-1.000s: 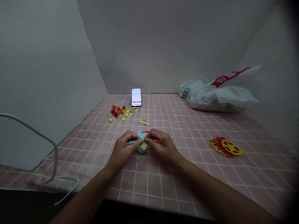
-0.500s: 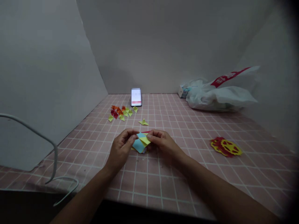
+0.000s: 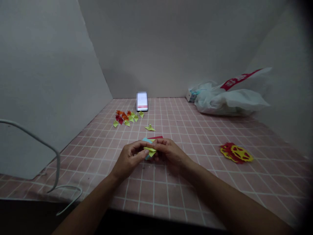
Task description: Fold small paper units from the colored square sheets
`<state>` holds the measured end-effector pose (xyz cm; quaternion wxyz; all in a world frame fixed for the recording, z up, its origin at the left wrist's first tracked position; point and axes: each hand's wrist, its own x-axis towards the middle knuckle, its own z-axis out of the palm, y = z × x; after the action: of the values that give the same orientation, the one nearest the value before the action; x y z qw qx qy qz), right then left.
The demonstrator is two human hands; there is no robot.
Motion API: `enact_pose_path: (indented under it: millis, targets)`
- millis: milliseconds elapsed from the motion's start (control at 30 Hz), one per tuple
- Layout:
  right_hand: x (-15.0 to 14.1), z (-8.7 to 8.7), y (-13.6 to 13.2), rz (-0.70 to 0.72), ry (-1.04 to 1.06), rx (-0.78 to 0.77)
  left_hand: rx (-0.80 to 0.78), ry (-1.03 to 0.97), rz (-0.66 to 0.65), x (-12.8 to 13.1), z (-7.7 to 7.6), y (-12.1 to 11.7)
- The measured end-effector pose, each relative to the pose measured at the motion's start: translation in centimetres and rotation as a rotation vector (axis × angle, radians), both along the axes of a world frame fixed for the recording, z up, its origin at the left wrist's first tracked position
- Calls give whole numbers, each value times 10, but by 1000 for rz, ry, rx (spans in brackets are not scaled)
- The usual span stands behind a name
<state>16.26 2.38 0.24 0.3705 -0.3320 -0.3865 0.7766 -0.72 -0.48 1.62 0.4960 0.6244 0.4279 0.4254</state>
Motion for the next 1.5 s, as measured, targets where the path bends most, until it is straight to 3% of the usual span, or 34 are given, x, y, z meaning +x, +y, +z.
enact_pose_path:
  millis: [133, 300, 400, 700, 900, 1267, 1500]
  targets:
    - [-2, -1, 0, 6, -44, 80, -15, -8, 60, -1, -6, 3]
    - [-2, -1, -1, -97, -253, 473, -32, 2, 173, -3, -10, 5]
    - [-1, 0, 0, -112, -342, 593, -49, -10, 179, -2, -10, 5]
    - [-1, -1, 1, -154, -352, 612, -120, -89, 146, -1, -12, 5]
    - [-2, 2, -3, -223, -455, 719, -122, -66, 142, 1, -8, 5]
    - [-1, 7, -5, -177, -402, 771, -177, -95, 150, 1, -9, 5]
    - [2, 7, -5, -199, -444, 855, -272, -219, 112, 1, -12, 5]
